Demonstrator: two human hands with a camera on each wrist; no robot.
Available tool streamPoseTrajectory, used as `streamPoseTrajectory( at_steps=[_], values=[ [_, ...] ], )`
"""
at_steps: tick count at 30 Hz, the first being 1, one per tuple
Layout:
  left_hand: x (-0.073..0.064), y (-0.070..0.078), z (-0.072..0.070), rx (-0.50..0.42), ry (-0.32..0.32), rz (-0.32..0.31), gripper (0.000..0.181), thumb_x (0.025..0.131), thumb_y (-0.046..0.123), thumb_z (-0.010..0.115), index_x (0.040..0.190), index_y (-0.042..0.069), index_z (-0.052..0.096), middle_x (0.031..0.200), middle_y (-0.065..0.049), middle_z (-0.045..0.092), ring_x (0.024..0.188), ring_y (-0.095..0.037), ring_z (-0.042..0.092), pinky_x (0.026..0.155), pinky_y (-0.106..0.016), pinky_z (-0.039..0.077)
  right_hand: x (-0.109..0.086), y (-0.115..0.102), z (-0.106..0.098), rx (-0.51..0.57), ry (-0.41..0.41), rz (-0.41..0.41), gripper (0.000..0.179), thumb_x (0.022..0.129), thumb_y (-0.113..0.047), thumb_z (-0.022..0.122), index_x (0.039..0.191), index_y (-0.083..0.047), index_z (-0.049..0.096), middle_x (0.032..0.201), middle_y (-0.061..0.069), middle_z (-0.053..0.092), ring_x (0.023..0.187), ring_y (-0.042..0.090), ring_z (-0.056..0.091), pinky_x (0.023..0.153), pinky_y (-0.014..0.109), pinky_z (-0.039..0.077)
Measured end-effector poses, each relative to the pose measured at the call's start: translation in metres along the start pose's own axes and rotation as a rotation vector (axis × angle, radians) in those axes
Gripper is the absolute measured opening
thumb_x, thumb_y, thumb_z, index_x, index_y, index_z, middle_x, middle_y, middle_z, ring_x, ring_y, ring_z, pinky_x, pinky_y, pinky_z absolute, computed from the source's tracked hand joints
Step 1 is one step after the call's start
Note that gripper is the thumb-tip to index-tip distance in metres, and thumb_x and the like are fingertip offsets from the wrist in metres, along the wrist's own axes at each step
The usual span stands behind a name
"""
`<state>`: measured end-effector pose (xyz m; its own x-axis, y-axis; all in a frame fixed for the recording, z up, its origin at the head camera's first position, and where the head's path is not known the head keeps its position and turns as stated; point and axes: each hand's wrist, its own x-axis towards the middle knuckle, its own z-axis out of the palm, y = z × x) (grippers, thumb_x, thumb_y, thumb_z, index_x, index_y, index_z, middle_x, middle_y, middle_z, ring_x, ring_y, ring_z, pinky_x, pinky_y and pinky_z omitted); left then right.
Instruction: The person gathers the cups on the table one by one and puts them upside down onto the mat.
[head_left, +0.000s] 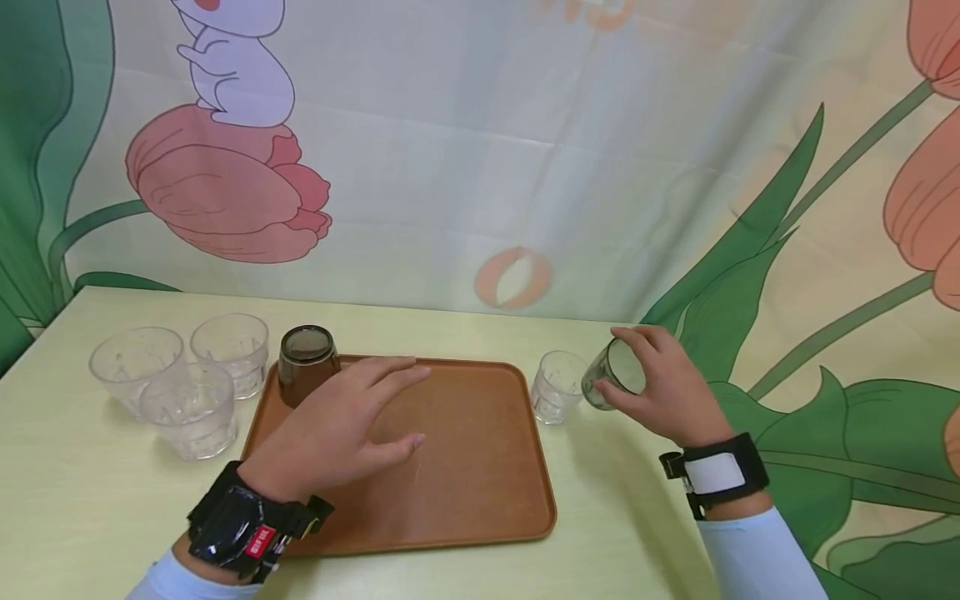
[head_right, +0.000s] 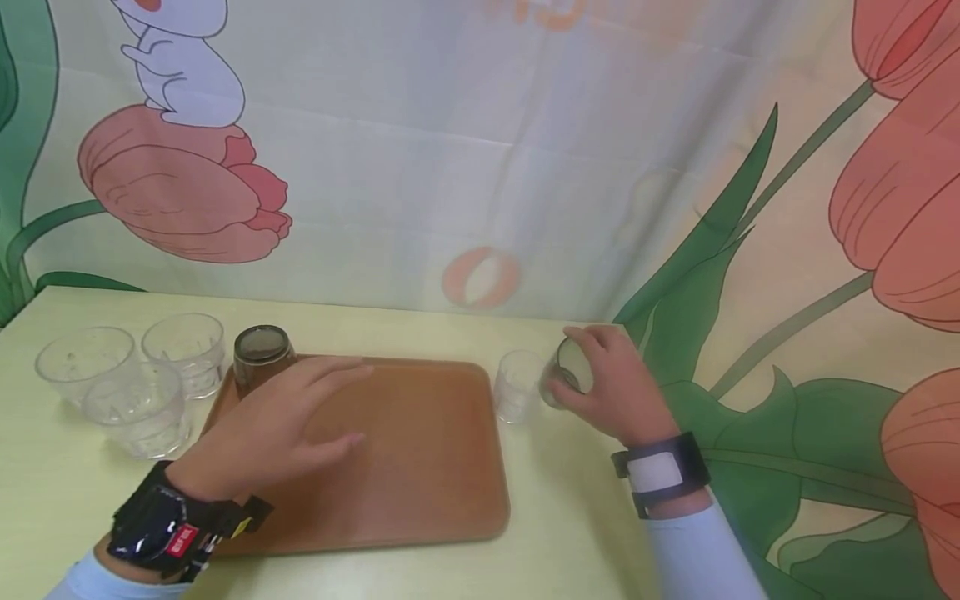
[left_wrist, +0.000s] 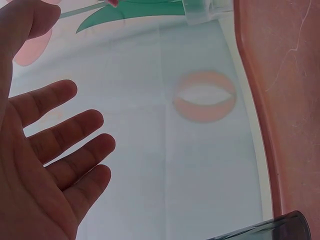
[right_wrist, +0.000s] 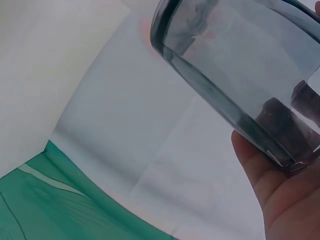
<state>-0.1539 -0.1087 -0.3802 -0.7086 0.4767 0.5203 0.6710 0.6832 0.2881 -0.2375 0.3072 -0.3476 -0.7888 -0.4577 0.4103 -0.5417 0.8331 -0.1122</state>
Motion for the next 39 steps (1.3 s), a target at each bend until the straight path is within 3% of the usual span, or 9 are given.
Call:
streamPoseTrajectory(
  at_steps=[12, 25, 34, 39],
  values=[
    [0.001, 0.005, 0.001, -0.025, -0.024, 0.0, 0.068, 0.085, 0.046, 0.073, 0.143, 0.014, 0.054, 0.144, -0.009, 0.054, 0.132, -0.026, 0.053, 0.107, -0.044, 0.048, 0.004, -0.017, 0.008, 0.004, 0.017, -0.126, 0.07, 0.082, -0.04, 0.079, 0.141, -0.012, 0.054, 0.128, 0.016, 0.055, 0.116, 0.032, 0.055, 0.089, 0.049, 0.053],
    [0.002, 0.007, 0.006, -0.003, -0.062, -0.018, 0.067, 0.087, 0.048, 0.071, 0.143, 0.016, 0.054, 0.144, -0.005, 0.053, 0.135, -0.024, 0.048, 0.11, -0.047, 0.044, 0.009, -0.034, 0.012, 0.046, 0.038, -0.165, 0.074, 0.08, -0.041, 0.08, 0.142, -0.011, 0.053, 0.129, 0.017, 0.055, 0.116, 0.033, 0.055, 0.092, 0.049, 0.052],
    [0.001, 0.007, 0.006, -0.012, -0.058, -0.031, 0.068, 0.086, 0.048, 0.071, 0.144, 0.016, 0.053, 0.144, -0.005, 0.053, 0.136, -0.024, 0.047, 0.11, -0.046, 0.044, 0.015, -0.052, 0.012, 0.076, 0.071, -0.212, 0.08, 0.08, -0.041, 0.08, 0.148, -0.013, 0.048, 0.13, 0.015, 0.055, 0.119, 0.03, 0.054, 0.094, 0.047, 0.052],
    [0.001, 0.005, 0.007, -0.006, -0.044, -0.02, 0.067, 0.087, 0.049, 0.071, 0.143, 0.016, 0.054, 0.144, -0.005, 0.053, 0.142, -0.028, 0.041, 0.114, -0.046, 0.04, 0.018, -0.062, 0.011, 0.1, 0.07, -0.243, 0.073, 0.082, -0.043, 0.077, 0.145, -0.014, 0.052, 0.129, 0.012, 0.054, 0.116, 0.026, 0.055, 0.091, 0.042, 0.052]
  ],
)
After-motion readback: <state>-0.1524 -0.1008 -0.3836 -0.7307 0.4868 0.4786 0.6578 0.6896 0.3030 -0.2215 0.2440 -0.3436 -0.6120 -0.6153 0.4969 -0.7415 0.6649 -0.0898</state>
